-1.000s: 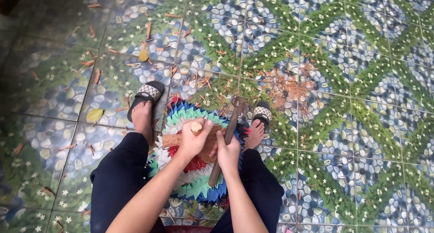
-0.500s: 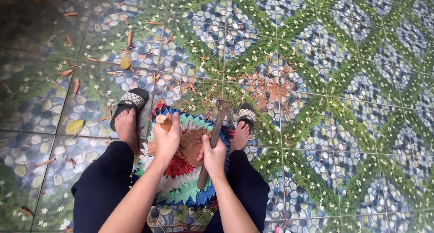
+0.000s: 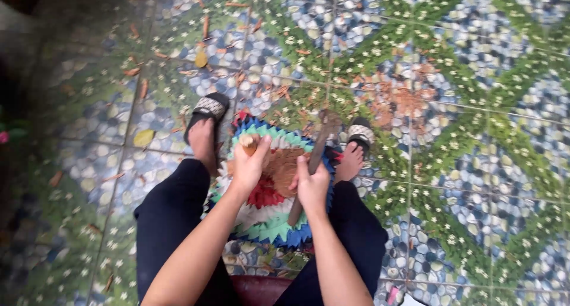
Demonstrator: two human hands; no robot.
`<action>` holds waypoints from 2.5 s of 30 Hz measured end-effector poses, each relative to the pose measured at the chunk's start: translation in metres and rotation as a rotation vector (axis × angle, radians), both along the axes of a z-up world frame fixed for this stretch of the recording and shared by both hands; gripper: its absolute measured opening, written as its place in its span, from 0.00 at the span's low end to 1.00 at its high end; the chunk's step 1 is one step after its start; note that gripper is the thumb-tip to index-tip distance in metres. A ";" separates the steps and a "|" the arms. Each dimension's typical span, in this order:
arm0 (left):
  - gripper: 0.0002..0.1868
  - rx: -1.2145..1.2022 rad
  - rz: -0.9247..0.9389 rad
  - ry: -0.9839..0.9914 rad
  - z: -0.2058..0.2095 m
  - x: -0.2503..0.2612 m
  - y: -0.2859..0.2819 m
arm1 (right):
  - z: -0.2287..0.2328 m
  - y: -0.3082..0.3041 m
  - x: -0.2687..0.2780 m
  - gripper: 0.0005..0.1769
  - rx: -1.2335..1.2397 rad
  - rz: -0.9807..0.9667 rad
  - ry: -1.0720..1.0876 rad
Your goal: Carving a decorative wooden object using a hammer and a small chisel while sitting on a low stool.
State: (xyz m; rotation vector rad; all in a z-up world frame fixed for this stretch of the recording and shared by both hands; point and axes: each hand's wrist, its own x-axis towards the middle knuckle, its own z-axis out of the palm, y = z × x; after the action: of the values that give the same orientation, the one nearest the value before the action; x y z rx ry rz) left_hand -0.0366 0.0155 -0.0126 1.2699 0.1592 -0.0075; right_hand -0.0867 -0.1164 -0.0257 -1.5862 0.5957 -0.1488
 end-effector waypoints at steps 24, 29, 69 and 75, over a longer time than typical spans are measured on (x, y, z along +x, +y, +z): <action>0.26 0.041 0.050 -0.369 -0.024 0.006 -0.016 | 0.001 -0.004 -0.003 0.15 0.006 0.086 -0.070; 0.23 0.130 -0.071 -0.418 0.017 0.005 0.000 | -0.003 -0.006 -0.005 0.14 0.002 0.103 -0.082; 0.22 0.172 -0.090 -0.120 0.026 0.013 0.000 | -0.012 -0.008 -0.006 0.12 -0.016 0.113 -0.122; 0.27 -0.137 -0.051 -0.169 0.005 0.015 -0.011 | -0.002 -0.005 -0.005 0.13 -0.023 0.115 -0.090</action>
State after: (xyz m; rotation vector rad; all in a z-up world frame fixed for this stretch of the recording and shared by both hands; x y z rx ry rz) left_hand -0.0217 0.0048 -0.0080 1.1322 -0.0188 0.0445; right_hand -0.0916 -0.1211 -0.0282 -1.6226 0.4324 -0.1405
